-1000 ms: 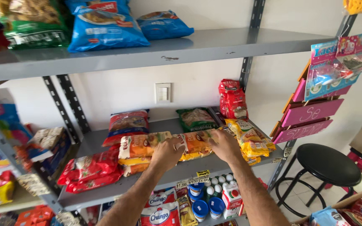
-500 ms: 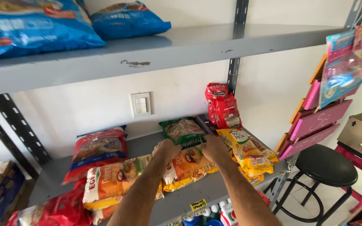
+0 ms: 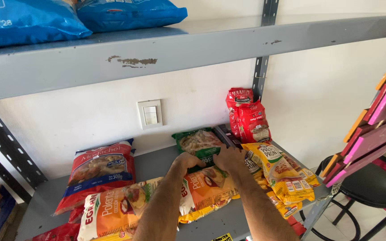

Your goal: The person moves bags of pasta, polenta, and rice from a lower shelf to a higher shelf by hand, handling them one at a time.

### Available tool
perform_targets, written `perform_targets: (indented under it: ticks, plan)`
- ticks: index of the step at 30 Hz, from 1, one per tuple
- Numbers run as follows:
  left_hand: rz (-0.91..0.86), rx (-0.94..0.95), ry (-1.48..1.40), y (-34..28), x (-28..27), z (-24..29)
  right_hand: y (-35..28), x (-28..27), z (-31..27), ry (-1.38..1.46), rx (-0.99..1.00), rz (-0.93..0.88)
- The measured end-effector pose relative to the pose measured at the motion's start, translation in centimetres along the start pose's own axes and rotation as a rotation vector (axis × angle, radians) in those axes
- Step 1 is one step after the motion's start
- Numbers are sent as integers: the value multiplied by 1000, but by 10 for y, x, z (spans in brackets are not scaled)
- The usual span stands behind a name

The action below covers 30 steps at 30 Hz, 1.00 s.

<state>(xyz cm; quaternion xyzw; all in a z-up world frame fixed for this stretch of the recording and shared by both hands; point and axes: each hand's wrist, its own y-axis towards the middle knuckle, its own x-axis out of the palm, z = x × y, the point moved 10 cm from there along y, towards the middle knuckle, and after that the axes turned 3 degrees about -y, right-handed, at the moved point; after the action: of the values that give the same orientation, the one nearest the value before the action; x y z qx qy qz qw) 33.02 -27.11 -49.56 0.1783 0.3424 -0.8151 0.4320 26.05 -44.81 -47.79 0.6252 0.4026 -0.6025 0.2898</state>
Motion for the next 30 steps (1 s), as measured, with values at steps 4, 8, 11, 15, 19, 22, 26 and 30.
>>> perform_targets:
  ticks: [4, 8, 11, 15, 19, 22, 26, 30]
  plan:
    - [79, 8, -396, 44, -5, -7, 4, -2, 2, 224, -59, 58]
    - [248, 13, -486, 69, -26, -14, 0, -18, 1, 514, -142, 61]
    - [307, 90, -558, 54, -46, -11, -22, -29, -6, 673, -205, -26]
    - [395, 180, -735, 24, -71, 9, -73, -66, -38, 763, -280, -71]
    - [384, 273, -845, -10, -85, 42, -49, -76, -51, 536, -469, 217]
    - [333, 326, -882, -11, -95, 57, -39, -84, -53, 568, -508, 429]
    - [258, 463, -1000, -73, -114, 74, -61, -119, -57, 797, -595, 625]
    - [183, 562, -950, -154, -121, 78, -91, -138, -61, 898, -592, 675]
